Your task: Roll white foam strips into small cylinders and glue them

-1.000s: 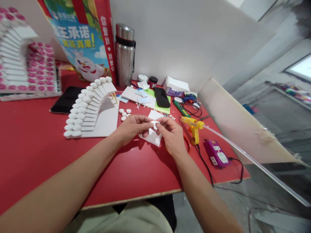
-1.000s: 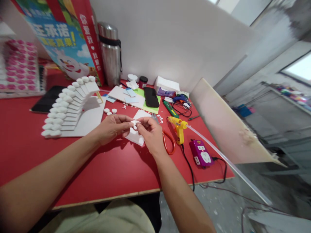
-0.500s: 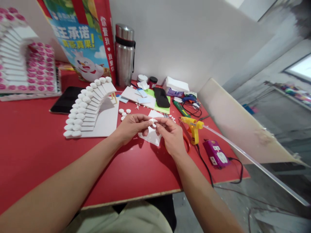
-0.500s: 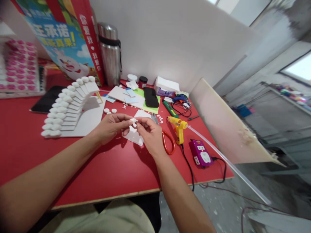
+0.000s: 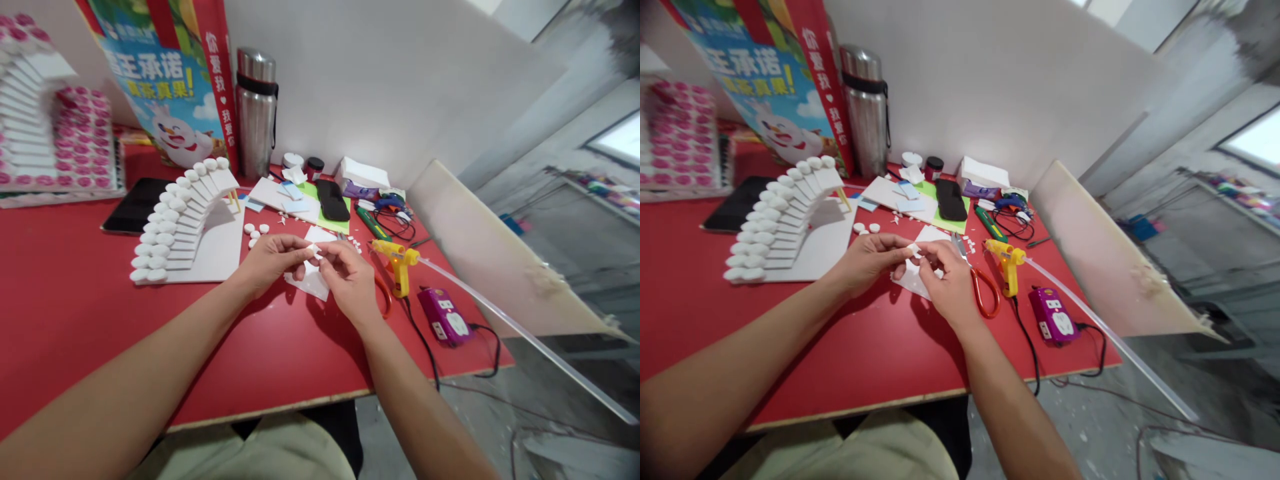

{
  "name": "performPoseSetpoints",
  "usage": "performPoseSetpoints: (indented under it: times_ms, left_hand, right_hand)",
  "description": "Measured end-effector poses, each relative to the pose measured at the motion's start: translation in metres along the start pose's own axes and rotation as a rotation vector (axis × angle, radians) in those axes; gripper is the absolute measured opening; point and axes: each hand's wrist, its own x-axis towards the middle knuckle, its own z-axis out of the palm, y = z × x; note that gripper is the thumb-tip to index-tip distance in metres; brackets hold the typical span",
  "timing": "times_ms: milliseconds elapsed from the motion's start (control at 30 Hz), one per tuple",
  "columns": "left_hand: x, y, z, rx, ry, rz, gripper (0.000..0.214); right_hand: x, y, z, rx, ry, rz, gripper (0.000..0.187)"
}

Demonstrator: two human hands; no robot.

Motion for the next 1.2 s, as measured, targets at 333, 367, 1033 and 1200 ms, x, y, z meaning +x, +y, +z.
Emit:
performPoseSetpoints:
  times_ms: [333, 367, 1033, 1200]
  left_hand:
    - [-0.0008, 0.0004, 0.0026, 0.001, 0.036, 0.004, 0.028]
    - [-0.0009, 0.001, 0.0032, -0.003, 0.042, 0.003, 0.029]
    - [-0.0045, 0.0076, 0.0049, 0.105, 0.104, -0.006, 0.03]
    - [-0.0038, 0.0082, 0.0073, 0.077, 0.144, 0.017, 0.034]
  right_hand:
    - [-0.0025, -0.0006, 0.0016, -0.054, -0.007, -0.043, 0.025]
    - [-0.0028, -0.0003, 0.0019, -0.057, -0.007, -0.044, 0.026]
    - [-0.0074, 0.001, 0.0024, -0.14, -0.007, -0.159, 0.033]
    - [-0.0072, 0.0003, 0.0021, -0.122, -0.004, -0.159, 0.034]
